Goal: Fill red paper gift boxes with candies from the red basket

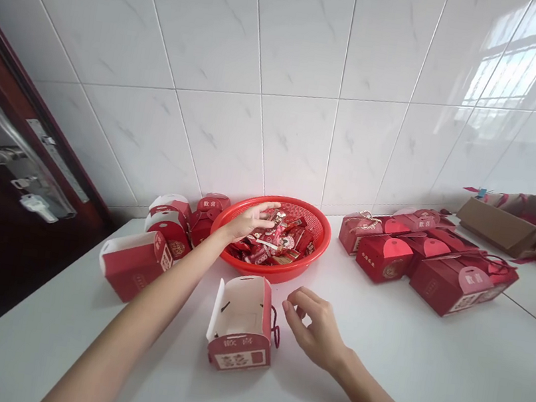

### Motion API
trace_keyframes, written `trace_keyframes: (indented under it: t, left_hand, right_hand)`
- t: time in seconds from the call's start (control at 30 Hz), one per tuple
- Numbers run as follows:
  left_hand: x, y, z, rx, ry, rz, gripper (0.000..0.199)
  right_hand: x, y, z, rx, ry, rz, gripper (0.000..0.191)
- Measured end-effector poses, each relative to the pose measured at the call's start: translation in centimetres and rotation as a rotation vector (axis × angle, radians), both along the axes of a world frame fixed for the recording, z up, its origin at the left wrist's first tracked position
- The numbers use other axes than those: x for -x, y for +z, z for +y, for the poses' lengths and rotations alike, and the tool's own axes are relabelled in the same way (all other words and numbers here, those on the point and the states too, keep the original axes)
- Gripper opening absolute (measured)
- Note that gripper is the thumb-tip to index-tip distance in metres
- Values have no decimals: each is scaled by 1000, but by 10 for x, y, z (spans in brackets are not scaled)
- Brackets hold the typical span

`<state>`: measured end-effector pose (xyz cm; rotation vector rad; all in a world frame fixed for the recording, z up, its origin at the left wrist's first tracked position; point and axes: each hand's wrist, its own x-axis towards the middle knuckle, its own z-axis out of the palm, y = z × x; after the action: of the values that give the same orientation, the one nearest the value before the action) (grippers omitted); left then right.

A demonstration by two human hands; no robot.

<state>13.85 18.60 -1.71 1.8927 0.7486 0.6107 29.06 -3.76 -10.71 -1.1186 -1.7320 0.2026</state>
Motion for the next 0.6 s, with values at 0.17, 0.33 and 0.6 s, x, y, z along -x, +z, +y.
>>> trace_keyframes:
  t: [0.17, 0.33, 0.6]
  left_hand:
    - [4, -2, -14, 58, -25, -77, 77]
    - [4, -2, -27, 99, -26, -202, 81]
    - [-3, 6, -53, 235, -68, -448, 66]
  right_hand:
    - [-7, 7, 6, 57, -33, 214, 19]
    - [-12, 30, 23, 100, -43, 473, 18]
    - [-5, 66, 75, 322, -7, 754, 49]
